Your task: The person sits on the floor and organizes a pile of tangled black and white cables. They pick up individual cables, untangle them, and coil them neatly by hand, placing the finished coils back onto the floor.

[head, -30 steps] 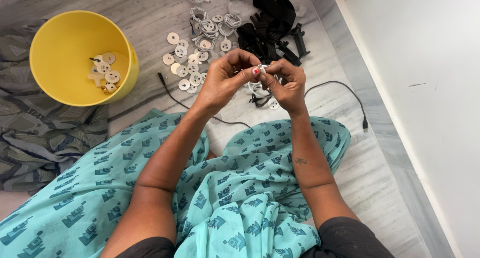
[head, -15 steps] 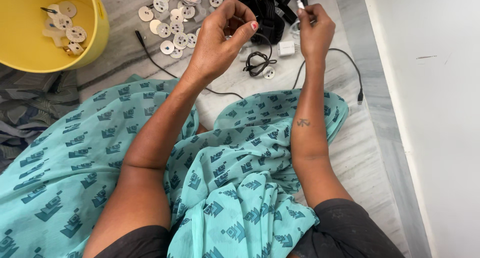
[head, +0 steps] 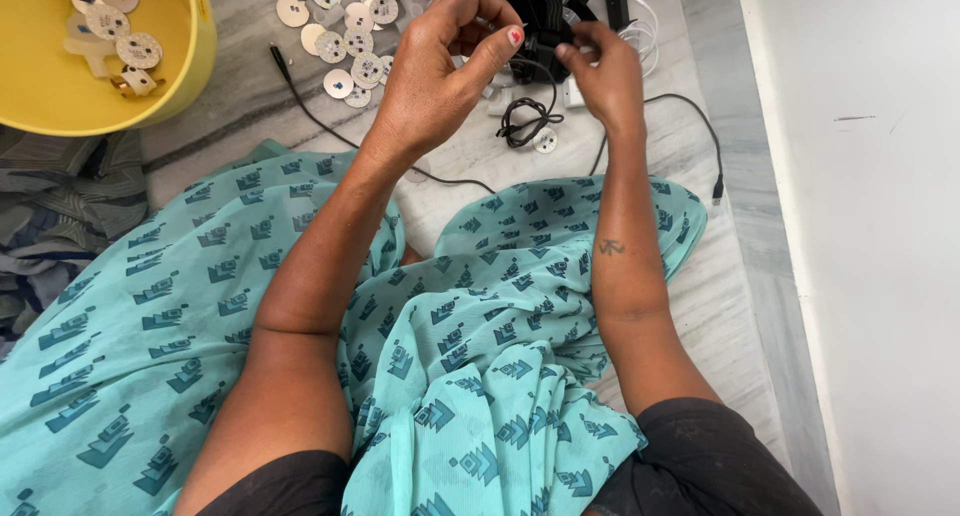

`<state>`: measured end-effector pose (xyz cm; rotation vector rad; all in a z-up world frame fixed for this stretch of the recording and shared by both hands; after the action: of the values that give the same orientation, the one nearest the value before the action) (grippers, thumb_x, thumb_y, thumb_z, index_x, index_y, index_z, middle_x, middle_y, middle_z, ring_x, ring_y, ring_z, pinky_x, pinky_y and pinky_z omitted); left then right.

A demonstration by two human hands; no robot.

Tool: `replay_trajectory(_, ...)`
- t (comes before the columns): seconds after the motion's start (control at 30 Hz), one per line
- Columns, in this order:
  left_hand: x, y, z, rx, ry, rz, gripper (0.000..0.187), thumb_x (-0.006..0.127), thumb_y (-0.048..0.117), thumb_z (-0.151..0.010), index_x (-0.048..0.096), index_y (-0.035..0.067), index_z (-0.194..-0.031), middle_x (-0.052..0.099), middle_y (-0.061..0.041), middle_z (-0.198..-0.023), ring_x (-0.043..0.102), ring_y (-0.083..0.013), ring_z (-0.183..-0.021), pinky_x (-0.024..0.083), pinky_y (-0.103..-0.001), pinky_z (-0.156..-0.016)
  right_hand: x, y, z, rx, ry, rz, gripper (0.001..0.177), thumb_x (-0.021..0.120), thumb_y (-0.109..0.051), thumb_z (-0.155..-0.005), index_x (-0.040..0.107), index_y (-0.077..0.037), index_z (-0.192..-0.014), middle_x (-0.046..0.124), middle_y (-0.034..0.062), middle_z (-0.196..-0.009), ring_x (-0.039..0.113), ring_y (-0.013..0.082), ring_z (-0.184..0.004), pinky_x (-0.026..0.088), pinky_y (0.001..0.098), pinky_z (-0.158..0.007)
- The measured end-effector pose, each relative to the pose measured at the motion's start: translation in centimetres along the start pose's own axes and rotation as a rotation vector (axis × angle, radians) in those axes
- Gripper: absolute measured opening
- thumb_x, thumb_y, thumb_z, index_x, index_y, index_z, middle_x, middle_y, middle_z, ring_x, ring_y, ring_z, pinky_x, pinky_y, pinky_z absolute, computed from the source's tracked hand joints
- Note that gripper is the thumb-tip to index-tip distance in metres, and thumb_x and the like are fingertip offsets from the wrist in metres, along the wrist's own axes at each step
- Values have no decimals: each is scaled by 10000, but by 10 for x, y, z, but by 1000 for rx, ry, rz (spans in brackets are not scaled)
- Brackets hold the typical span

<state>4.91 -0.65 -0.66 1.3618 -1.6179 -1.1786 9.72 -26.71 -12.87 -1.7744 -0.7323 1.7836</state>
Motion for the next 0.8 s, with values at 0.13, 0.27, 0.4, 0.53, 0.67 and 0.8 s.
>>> replay_trajectory(0.13,-14,7,3,-32,18,10,107,681,112,-1086,668,6,-1091,651,-19,-995,633,-91,-893,553,-264,-829,17,17,-5,5,-34,87,397,836,-234,-884,714,-28,-1201,751,137,-1078,707,240,-875,561,385,-792)
replay_trajectory(0.27,-26,11,9,-88,42,48,122,679,123,-1088,669,2,-1098,670,-12,-980,622,-82,-869,536,-246,-797,-10,58,-38,-85,388,302,445,864,-148,-871,665,-55,-1258,663,138,-1225,594,351,-1079,517,463,-895)
replay_trajectory(0.4,-35,23,9,-24,40,67,129,675,123,-1111,656,-4,-1116,671,-24,-1024,658,-83,-933,563,-254,-864,-14,110,-39,111,400,343,497,855,-154,-786,623,-96,-1221,576,110,-1224,525,352,-1097,493,478,-839)
replay_trajectory(0.53,-40,20,9,-26,68,139,128,669,120,-1109,646,-2,-1138,678,-27,-1026,655,-88,-941,559,-261,-854,-7,144,-38,238,321,325,282,796,-226,-925,686,-164,-1178,594,54,-1166,536,297,-1094,503,458,-873)
replay_trajectory(0.67,-37,18,8,-18,76,46,118,679,122,-1093,663,7,-1113,681,-17,-986,658,-96,-896,570,-266,-834,-13,129,-42,116,353,422,118,801,-254,-930,766,-142,-942,644,66,-1101,565,276,-1027,520,436,-832)
replay_trajectory(0.8,-31,15,8,-11,84,-34,112,694,132,-1087,682,21,-1074,643,-28,-988,648,-111,-895,577,-282,-834,-40,87,-45,93,157,-342,186,693,-254,-1068,712,-73,-1109,758,63,-1056,688,204,-972,563,360,-852)
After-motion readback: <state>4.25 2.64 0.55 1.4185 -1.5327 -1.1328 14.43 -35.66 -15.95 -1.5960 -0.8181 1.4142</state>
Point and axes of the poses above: each hand's wrist, its own z-axis away from the middle knuckle, its own x-axis out of the palm, y = z × x, the point moved 5 cm from there along -z, towards the middle knuckle
